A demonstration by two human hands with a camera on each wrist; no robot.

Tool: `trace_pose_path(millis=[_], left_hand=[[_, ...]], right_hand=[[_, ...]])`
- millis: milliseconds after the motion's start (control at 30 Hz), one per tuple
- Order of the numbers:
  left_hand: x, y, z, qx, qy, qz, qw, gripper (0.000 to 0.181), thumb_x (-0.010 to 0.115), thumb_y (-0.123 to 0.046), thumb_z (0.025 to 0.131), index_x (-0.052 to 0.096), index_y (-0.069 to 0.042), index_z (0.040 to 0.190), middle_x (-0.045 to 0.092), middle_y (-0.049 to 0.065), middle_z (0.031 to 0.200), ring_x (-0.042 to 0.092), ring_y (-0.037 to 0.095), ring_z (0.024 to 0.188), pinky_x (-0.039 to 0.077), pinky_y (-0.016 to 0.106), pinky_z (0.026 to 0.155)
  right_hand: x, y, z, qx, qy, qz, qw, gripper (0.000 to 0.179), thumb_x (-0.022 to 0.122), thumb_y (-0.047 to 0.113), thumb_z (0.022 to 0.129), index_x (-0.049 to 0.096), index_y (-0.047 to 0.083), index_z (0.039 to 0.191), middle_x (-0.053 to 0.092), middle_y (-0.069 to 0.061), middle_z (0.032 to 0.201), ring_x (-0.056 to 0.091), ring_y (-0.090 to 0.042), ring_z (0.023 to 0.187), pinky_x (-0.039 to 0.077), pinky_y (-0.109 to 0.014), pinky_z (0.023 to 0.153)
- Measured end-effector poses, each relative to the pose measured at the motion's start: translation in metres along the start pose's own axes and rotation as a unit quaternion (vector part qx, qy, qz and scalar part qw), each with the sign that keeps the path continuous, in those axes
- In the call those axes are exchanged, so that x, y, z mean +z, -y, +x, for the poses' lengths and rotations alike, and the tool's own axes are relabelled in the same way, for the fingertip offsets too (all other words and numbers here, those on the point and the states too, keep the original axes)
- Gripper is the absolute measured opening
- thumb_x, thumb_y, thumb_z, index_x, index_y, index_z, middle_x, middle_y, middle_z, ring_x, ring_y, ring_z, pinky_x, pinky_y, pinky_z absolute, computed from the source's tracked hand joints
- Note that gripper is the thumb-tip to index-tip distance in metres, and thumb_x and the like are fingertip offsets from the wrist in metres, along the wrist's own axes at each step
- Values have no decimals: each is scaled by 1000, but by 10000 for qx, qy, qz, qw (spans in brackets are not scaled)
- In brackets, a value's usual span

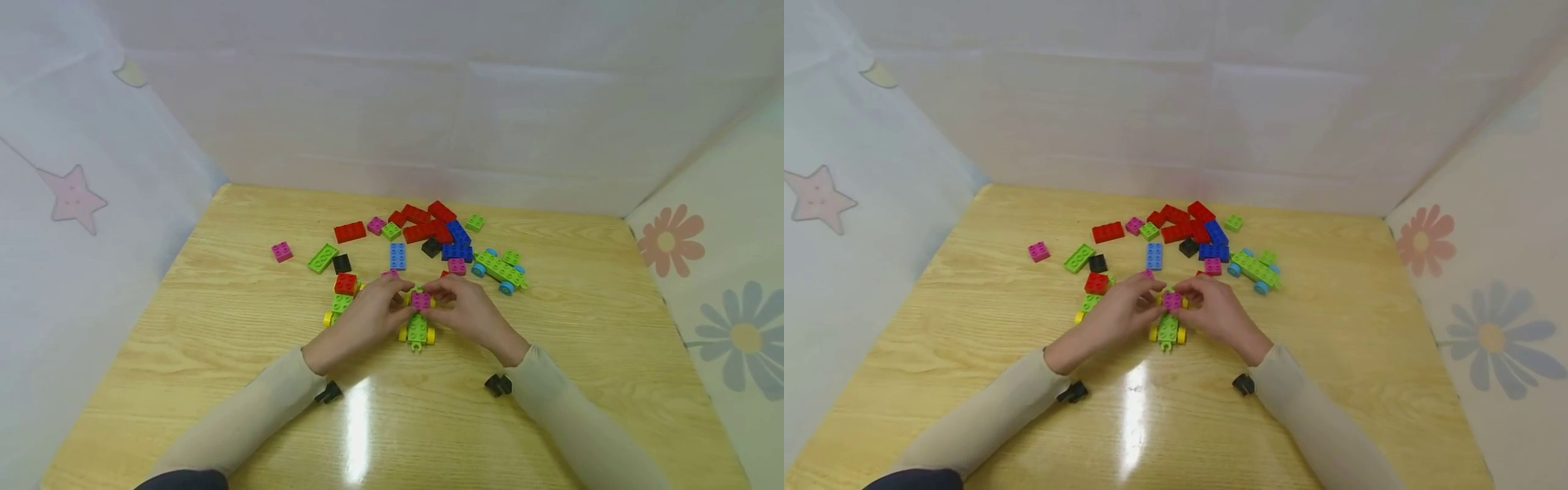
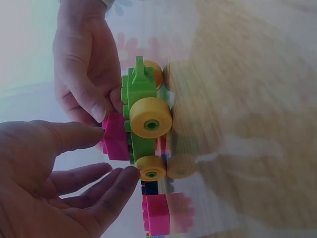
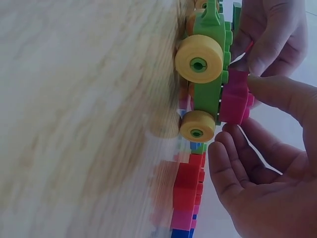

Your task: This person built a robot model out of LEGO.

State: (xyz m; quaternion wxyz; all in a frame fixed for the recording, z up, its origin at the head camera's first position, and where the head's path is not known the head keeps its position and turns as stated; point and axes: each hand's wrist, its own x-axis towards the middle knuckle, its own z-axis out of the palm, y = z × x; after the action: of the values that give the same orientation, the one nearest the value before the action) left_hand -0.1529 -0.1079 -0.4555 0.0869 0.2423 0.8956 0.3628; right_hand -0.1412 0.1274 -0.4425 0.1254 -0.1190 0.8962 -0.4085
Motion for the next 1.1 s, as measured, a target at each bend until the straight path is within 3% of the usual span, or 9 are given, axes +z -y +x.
trace_pose_path(millis=[267, 600, 1100], left_hand=[[-7, -12, 1, 148, 50, 37, 9999, 35, 80, -21, 106, 77, -6, 137, 77, 8, 123, 76, 23, 110, 66, 38, 97], [-3, 1, 4, 249, 64, -398, 9989, 32, 82, -19, 104, 80, -6, 133, 78, 5, 118, 79, 19, 105, 68, 33, 92], [-6, 0, 4, 154, 216, -394, 9989, 30, 81, -17, 105, 80, -5, 133, 77, 6, 115, 78, 19, 103, 67, 32, 91]], right_hand=[[1, -1, 1, -226, -73, 42, 9997, 32, 85, 25, 102, 80, 12, 131, 76, -4, 126, 74, -26, 117, 63, -51, 109], [2, -1, 3, -128, -72, 82, 9999, 30, 87, 27, 101, 82, 16, 128, 76, 0, 123, 73, -23, 114, 63, -49, 108], [5, -4, 7, -131, -90, -3, 9999, 29, 87, 27, 100, 83, 16, 126, 76, 1, 117, 72, -19, 107, 64, -47, 103]])
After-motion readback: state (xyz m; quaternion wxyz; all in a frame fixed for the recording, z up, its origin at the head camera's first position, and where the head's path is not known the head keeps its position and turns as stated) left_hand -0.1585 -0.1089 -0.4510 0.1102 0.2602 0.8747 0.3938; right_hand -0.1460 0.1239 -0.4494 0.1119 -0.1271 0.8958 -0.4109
